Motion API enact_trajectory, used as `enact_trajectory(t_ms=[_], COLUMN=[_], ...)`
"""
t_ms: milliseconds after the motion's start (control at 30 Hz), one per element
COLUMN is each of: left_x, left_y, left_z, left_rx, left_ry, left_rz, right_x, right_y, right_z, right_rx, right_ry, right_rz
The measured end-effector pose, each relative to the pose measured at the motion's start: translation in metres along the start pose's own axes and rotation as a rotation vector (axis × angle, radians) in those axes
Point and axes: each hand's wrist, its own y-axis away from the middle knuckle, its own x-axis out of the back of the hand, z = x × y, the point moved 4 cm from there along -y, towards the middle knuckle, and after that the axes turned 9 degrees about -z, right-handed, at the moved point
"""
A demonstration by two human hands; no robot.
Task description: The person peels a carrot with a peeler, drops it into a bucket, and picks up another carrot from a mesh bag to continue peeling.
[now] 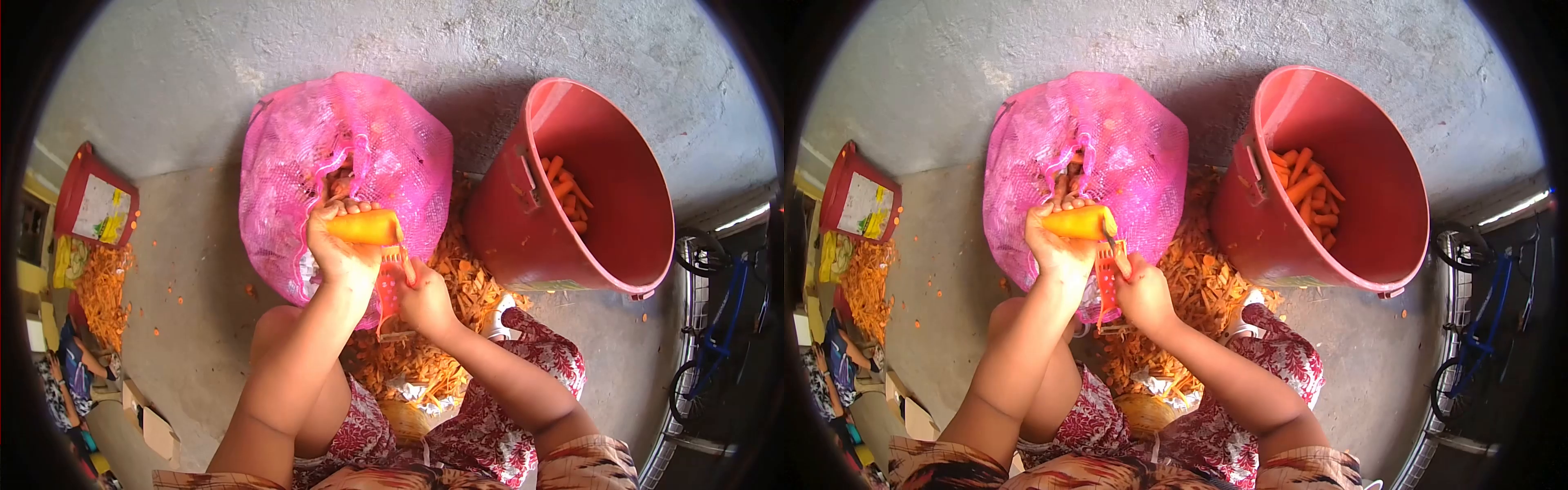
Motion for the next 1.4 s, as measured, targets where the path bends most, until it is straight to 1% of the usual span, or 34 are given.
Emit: enact_trajectory(t_ms=[67,167,200,267,367,467,567,667,767,800,867,967,1067,1167,1200,1267,1300,1400], left_x=[-0.009,-0.002,0.003,0.010,0.007,0.012,0.012,0.007,0.008,0.007,0.002,-0.007,-0.013,-0.006,-0.005,-0.004,-0.003,0.002], left_y=[0.005,0.000,-0.002,-0.005,-0.001,-0.003,-0.002,0.003,0.000,-0.001,-0.003,-0.002,0.000,-0.003,-0.002,-0.001,-0.002,-0.002], left_z=[0.002,0.003,0.001,-0.001,-0.001,0.002,0.001,0.001,0.002,0.003,0.003,0.000,-0.002,-0.005,-0.005,-0.007,-0.007,-0.006], left_rx=[-0.045,-0.021,0.018,0.096,0.098,0.175,0.169,0.058,0.008,0.013,0.023,0.089,0.086,0.107,0.100,0.091,0.098,0.116], left_ry=[-0.069,-0.048,-0.047,-0.045,-0.037,-0.094,-0.133,-0.134,-0.091,-0.088,-0.082,-0.059,-0.123,-0.022,-0.023,-0.022,-0.042,-0.090], left_rz=[-0.046,-0.018,0.024,0.110,0.151,0.163,0.216,0.189,0.033,-0.004,-0.081,-0.223,-0.258,-0.163,-0.100,0.024,0.048,0.119], right_x=[-0.003,-0.001,-0.001,0.000,0.001,0.001,-0.004,-0.001,0.003,0.003,0.002,0.002,0.000,0.000,0.001,0.006,0.007,0.003], right_y=[0.000,-0.001,-0.001,-0.001,0.000,0.002,-0.001,-0.005,-0.007,-0.007,-0.006,-0.007,-0.007,-0.007,-0.008,-0.011,-0.012,-0.015], right_z=[0.004,0.005,0.005,0.006,0.004,0.002,0.012,0.004,-0.009,-0.010,-0.009,-0.009,-0.006,-0.001,0.001,0.002,0.004,0.016], right_rx=[-0.021,-0.058,-0.073,-0.083,-0.080,-0.086,-0.074,-0.091,-0.116,-0.120,-0.077,-0.064,-0.046,-0.033,-0.030,-0.016,-0.011,-0.077], right_ry=[-0.006,0.040,0.064,0.000,-0.024,0.022,0.014,-0.059,-0.099,-0.104,-0.101,-0.106,-0.138,-0.142,-0.138,0.016,0.092,0.148], right_rz=[-0.055,-0.103,-0.114,-0.110,-0.124,-0.128,-0.119,-0.142,-0.201,-0.225,-0.197,-0.186,-0.174,-0.152,-0.143,-0.121,-0.110,-0.121])
